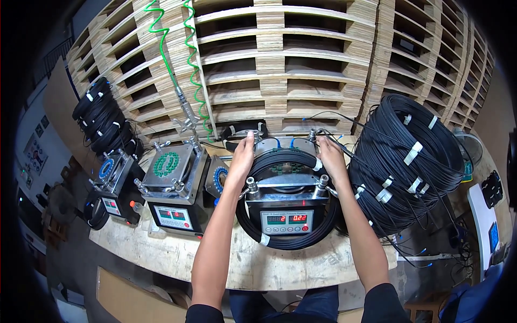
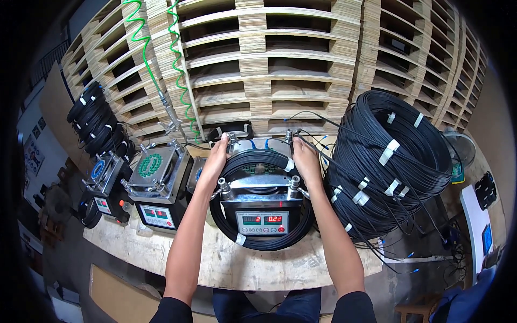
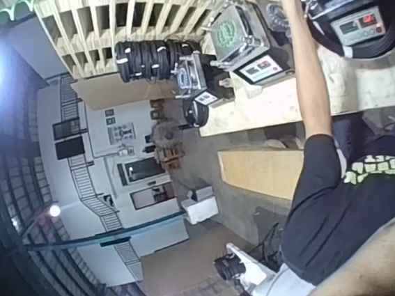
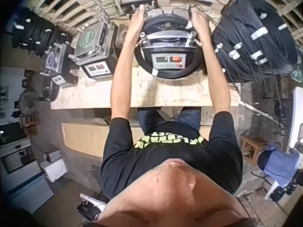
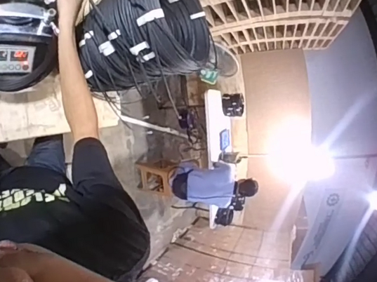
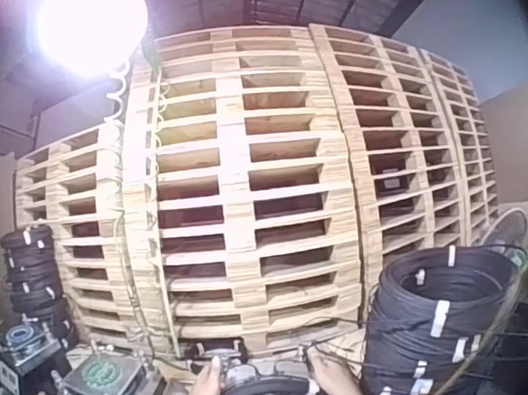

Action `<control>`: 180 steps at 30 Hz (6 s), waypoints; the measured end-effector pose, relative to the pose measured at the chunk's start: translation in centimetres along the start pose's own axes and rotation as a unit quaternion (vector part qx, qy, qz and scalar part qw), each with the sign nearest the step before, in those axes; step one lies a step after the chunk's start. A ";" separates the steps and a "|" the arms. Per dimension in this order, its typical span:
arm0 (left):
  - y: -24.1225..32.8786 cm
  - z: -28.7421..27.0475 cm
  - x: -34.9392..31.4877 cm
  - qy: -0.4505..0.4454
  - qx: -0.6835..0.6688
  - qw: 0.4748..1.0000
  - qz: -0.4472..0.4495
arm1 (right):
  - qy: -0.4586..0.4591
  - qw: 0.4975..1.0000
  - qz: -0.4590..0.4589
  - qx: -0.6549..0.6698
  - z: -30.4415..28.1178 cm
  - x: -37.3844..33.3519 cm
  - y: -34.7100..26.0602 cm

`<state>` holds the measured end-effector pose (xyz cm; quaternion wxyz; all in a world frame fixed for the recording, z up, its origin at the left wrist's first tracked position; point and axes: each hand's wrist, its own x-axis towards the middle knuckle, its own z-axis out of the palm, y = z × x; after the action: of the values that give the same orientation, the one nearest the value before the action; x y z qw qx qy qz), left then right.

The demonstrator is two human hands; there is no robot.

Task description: Finishing and processing industrial coils of black wire using crimping or sealing machinery.

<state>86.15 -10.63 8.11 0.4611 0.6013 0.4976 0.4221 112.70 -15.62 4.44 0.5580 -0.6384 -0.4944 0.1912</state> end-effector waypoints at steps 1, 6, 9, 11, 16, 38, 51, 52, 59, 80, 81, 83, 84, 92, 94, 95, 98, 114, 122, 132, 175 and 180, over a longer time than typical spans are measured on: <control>-0.1 -0.3 -0.1 0.003 0.002 1.000 -0.001 | -0.003 1.000 0.000 0.002 0.2 -0.4 -0.7; 0.0 -0.7 -0.4 0.034 0.013 0.999 0.005 | -0.066 0.994 0.024 0.080 0.0 -1.2 -2.5; 1.5 0.1 -1.2 0.020 -0.009 0.999 -0.026 | -0.054 0.995 0.024 0.075 -0.4 -1.2 -2.2; 0.8 -0.3 -0.8 0.026 -0.011 0.999 -0.017 | -0.045 0.996 0.022 0.077 0.0 -1.3 -2.4; -0.1 -0.5 -0.1 0.031 -0.009 0.999 0.010 | -0.050 0.998 0.029 0.032 -0.1 -0.9 -2.0; -0.4 -0.4 0.1 0.033 0.010 0.999 0.013 | -0.062 0.997 0.045 0.024 -0.3 -1.0 -2.4; 0.2 0.1 -0.5 0.030 0.015 0.999 -0.004 | -0.053 0.995 0.018 0.080 0.0 -0.7 -1.1; 0.2 -0.1 -0.5 0.033 0.016 0.999 -0.005 | -0.052 0.995 0.025 0.081 0.1 -0.8 -1.4; 0.8 0.0 -0.9 0.027 -0.013 1.000 0.004 | -0.040 0.995 0.030 0.089 0.3 -0.2 -0.4; 0.9 0.2 -1.1 0.052 -0.017 0.998 -0.008 | -0.028 0.994 0.051 0.093 0.1 -0.8 -1.5; 1.1 0.4 -1.2 0.049 -0.020 0.998 -0.016 | -0.023 0.994 0.051 0.090 0.0 -1.0 -1.7; 0.2 -0.3 -0.4 0.036 -0.005 0.999 -0.008 | -0.028 0.995 0.057 0.079 -0.2 -1.2 -2.4; -0.5 -0.6 0.2 0.022 0.010 1.000 -0.001 | -0.032 0.995 0.064 0.067 -0.2 -1.4 -2.7; -1.0 -0.2 0.5 0.036 0.004 0.999 0.000 | -0.048 0.995 0.033 0.076 0.0 -0.6 -1.4; -0.4 -0.2 0.0 0.029 -0.011 0.999 -0.011 | -0.066 0.995 0.030 0.068 0.1 -0.5 -1.1; 0.0 0.1 -0.4 0.039 -0.016 0.999 -0.011 | -0.058 0.993 0.042 0.091 0.2 -0.5 -1.0; 0.3 0.1 -0.7 0.054 -0.020 0.998 -0.009 | -0.047 0.991 0.054 0.113 0.5 -0.6 -1.0; 0.2 0.0 -0.5 0.021 -0.041 0.999 -0.011 | -0.049 0.996 0.038 0.063 0.0 -0.9 -1.7; 0.6 -0.2 -0.8 0.031 -0.026 0.999 -0.013 | -0.057 0.993 0.068 0.076 0.2 -0.2 -0.8; 0.6 -0.5 -0.9 0.005 -0.019 1.000 -0.022 | -0.026 0.997 0.065 0.038 0.5 -0.4 -0.8; 0.6 -0.4 -0.6 0.015 0.025 0.999 -0.030 | -0.030 0.998 0.052 0.033 0.0 -0.8 -2.2; 0.1 -0.3 -0.4 0.025 0.012 1.000 0.015 | -0.058 0.994 0.036 0.082 0.3 -0.5 -1.5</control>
<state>85.81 -11.03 8.22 0.4353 0.6031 0.5049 0.4379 111.63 -16.08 5.59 0.5722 -0.5953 -0.4853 0.2875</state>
